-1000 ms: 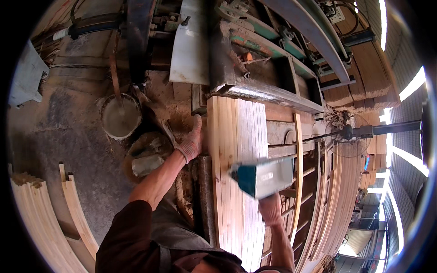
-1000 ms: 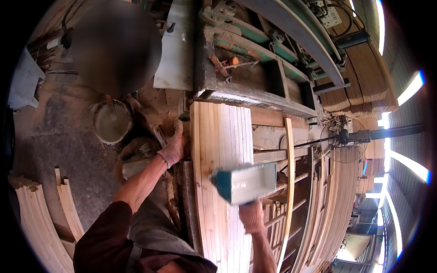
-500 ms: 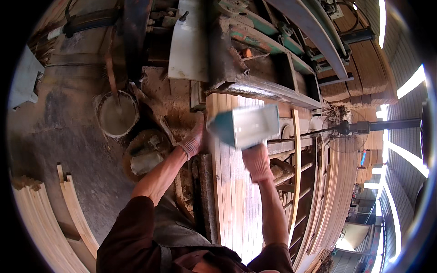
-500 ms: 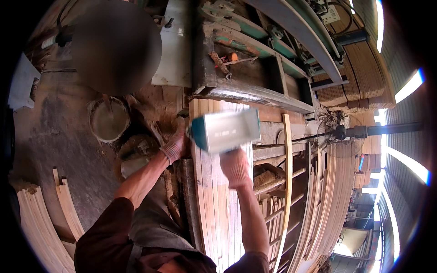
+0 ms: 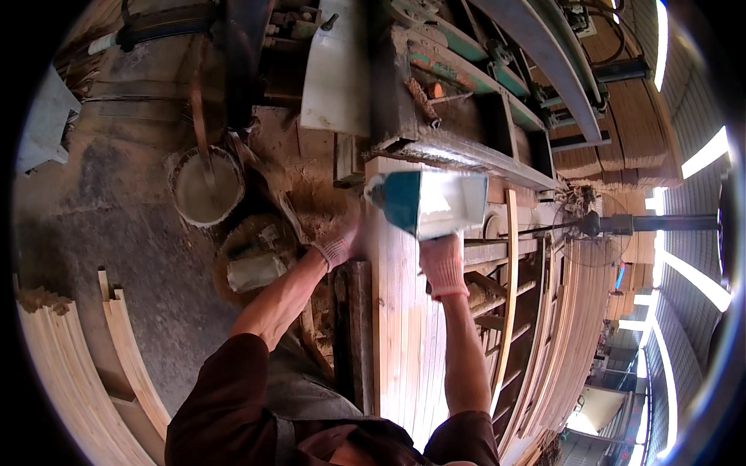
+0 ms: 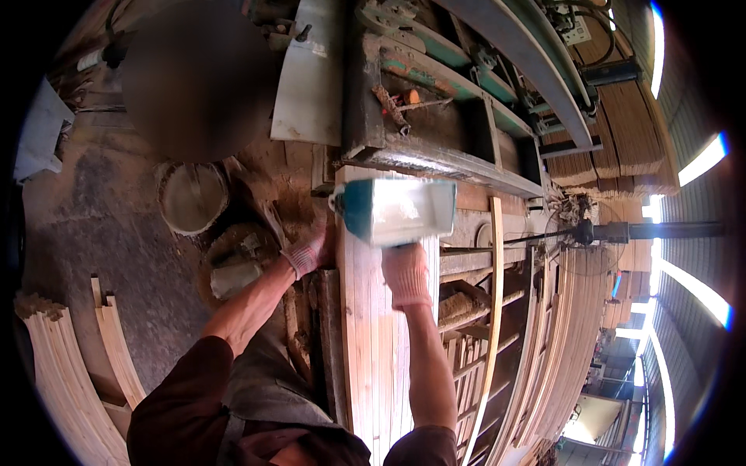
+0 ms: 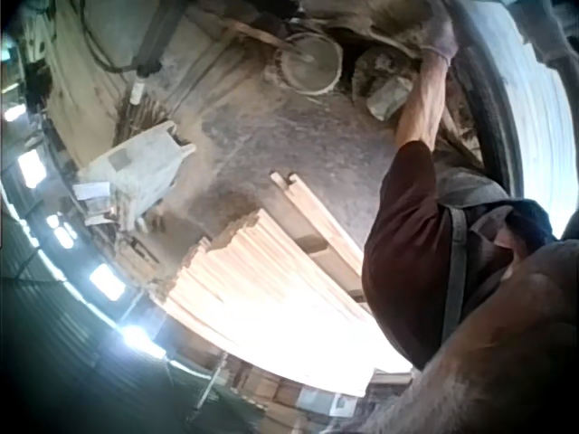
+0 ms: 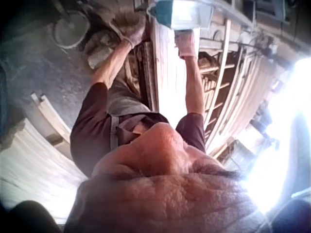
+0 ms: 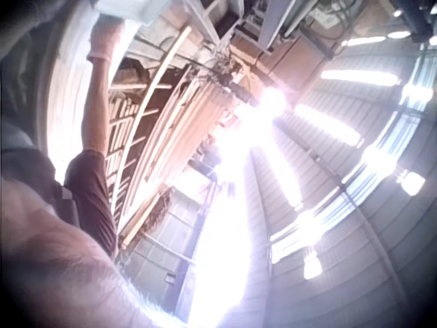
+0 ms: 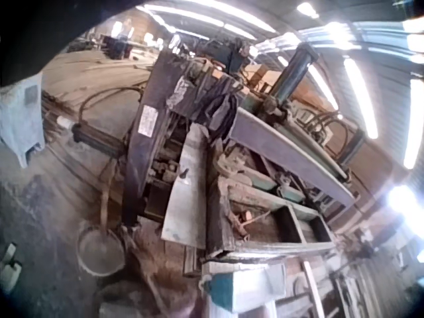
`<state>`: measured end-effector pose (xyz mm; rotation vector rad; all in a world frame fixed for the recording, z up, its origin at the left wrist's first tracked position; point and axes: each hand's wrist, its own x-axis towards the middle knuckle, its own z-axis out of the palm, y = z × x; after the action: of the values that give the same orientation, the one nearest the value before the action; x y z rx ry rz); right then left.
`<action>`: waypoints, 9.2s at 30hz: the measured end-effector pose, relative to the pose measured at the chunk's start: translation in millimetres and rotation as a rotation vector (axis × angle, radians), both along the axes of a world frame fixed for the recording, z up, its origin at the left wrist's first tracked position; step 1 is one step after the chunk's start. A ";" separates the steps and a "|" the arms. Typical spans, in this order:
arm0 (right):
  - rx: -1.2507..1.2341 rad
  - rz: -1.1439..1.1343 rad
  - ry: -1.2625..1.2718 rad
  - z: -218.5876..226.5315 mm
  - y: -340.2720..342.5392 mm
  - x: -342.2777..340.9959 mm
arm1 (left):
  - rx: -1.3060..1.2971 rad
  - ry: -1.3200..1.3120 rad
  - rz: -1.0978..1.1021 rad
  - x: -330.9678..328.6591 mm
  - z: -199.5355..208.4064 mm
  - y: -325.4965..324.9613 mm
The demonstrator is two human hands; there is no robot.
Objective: The person applies white adhesive to long, curved wooden planks using a paint roller. They dip the roller into a bucket of glue and spread it evenly across the surface of the planks. The person then stacks the treated planks onto a drying rack.
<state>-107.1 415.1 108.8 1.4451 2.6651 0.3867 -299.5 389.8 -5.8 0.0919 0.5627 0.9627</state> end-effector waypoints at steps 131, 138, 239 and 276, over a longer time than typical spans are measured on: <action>-0.402 -0.718 0.499 64.1 -1407.2 699.6 | 2.344 1.487 -0.932 644.4 118.7 -1543.2; -0.306 -0.716 0.509 54.7 -1525.5 735.2 | 2.193 1.331 -0.673 738.7 75.6 -1752.0; -0.323 -0.691 0.371 33.0 -3493.7 1625.4 | 0.725 1.501 -1.037 1379.9 30.5 -3644.5; -0.407 -0.444 -0.274 54.7 -4442.8 1988.3 | 0.664 1.636 -1.130 1605.0 -45.9 -4413.4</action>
<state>1881.1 -4027.7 163.5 1.6391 1.9868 -0.0006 1305.5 -4023.6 -51.6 1.7053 1.3898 -0.3077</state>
